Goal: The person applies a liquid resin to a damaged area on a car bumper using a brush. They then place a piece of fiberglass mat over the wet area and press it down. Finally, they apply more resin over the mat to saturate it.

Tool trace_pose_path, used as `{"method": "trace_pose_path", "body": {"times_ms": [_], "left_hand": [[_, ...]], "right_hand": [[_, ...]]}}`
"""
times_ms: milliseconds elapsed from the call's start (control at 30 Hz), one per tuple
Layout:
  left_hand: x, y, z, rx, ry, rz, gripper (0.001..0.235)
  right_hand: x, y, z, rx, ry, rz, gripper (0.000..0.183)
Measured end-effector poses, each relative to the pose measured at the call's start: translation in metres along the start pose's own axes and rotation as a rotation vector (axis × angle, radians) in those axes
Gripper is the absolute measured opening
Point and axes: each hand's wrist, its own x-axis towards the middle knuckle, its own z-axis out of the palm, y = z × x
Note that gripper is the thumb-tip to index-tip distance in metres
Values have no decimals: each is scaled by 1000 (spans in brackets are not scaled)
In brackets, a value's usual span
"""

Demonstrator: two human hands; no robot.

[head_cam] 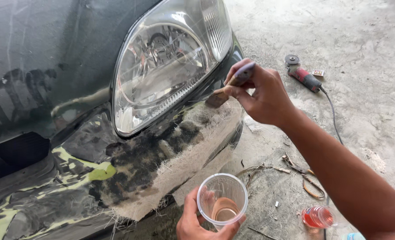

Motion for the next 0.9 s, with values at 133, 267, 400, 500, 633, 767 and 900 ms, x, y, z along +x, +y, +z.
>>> {"method": "trace_pose_path", "body": {"times_ms": [133, 267, 400, 500, 633, 767, 900], "left_hand": [[-3, 1, -7, 20, -48, -128, 82], [-6, -15, -8, -20, -1, -34, 83], [-12, -8, -20, 62, -57, -84, 79], [-15, -5, -26, 41, -83, -24, 81], [-18, -7, -32, 26, -105, -99, 83], [-17, -10, -34, 14, -118, -112, 82], [-21, -3, -41, 17, -157, -151, 87]], "right_hand": [[1, -5, 9, 24, 8, -103, 22], [3, -24, 4, -19, 2, -129, 20], [0, -15, 21, 13, -53, -203, 17], [6, -34, 18, 29, -31, -164, 18], [7, -40, 28, 92, -59, -172, 19], [9, -46, 28, 24, -50, -231, 16], [12, -45, 37, 71, -82, -186, 19]]}}
